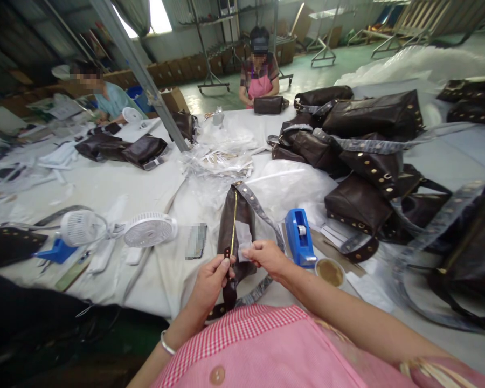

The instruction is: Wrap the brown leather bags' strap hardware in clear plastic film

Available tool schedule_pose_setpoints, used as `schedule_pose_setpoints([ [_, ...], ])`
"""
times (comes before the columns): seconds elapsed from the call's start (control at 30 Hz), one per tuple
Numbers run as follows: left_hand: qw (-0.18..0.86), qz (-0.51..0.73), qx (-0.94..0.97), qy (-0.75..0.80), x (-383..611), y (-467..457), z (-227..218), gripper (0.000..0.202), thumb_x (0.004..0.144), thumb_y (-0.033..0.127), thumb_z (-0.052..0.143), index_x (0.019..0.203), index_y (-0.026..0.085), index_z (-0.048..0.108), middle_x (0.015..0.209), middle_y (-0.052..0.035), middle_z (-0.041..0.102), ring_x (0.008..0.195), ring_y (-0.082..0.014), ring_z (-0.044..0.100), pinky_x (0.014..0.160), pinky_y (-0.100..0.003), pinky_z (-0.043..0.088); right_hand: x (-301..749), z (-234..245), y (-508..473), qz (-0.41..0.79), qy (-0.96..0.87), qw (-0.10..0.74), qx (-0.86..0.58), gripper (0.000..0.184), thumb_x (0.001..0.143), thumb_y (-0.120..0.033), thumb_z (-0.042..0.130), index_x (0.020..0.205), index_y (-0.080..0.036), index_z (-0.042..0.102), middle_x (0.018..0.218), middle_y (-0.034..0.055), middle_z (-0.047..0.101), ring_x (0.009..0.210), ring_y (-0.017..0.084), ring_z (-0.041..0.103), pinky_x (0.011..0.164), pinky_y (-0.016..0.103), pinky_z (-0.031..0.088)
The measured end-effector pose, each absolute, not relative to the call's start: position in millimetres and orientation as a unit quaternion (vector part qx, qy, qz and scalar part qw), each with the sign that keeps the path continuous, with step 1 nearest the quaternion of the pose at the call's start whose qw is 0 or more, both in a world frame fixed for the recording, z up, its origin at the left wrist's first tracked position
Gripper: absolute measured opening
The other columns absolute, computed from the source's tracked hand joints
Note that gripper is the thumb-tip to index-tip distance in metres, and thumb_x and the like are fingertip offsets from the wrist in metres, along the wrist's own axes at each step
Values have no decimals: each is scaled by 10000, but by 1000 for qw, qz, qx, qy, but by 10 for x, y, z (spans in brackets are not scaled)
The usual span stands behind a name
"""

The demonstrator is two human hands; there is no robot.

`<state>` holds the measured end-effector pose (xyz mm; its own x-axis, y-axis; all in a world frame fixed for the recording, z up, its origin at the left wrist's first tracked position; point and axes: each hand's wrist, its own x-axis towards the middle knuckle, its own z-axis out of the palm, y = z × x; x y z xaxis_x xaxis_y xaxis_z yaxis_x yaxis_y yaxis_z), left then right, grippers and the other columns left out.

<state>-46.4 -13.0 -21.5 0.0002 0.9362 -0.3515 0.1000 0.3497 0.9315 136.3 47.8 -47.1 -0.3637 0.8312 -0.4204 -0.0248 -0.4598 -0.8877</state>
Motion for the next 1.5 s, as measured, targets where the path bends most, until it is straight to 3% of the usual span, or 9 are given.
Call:
schedule_pose_setpoints([
  [0.1,564,350,450,598,-414,-155,-163,374,875,486,542,930,151,700,677,-11,621,581,-126,528,542,-225,391,1294,-452,543,746,-324,345,-468,368,638,-446,799,649,-162,565,534,-59,475,474,68,355,463,224,231],
  [0.23,540,337,483,601,-360,-166,-109,349,881,452,530,860,149,701,634,-3,605,576,-135,540,573,-243,427,1187,-483,535,756,-294,372,-452,390,680,-481,773,669,-162,549,553,-61,467,473,62,336,453,225,219],
  [0.97,452,342,507,649,-341,-221,-142,322,927,394,462,851,158,667,655,-8,612,579,-139,567,563,-239,440,1124,-472,433,635,-448,369,-511,424,794,-533,652,607,-167,545,531,-45,473,521,103,402,527,255,299],
  [1.17,413,325,559,641,-339,-243,-175,319,957,371,437,874,171,671,709,-23,640,644,-142,587,638,-249,449,1128,-372,362,589,-501,371,-514,423,810,-509,637,585,-164,543,550,-42,470,563,110,420,562,254,317],
  [1.37,401,330,569,638,-356,-264,-228,347,967,363,431,736,173,609,686,-22,626,646,-142,581,639,-252,446,1104,-391,275,645,-498,345,-465,373,811,-496,643,684,-145,635,604,-32,517,594,118,449,571,252,344],
  [1.5,361,343,612,615,-416,-283,-190,228,943,291,481,843,179,653,820,-45,654,792,-166,608,756,-284,477,1109,-415,284,649,-499,347,-458,328,797,-458,669,698,-146,659,616,-30,536,604,116,454,586,252,354],
])
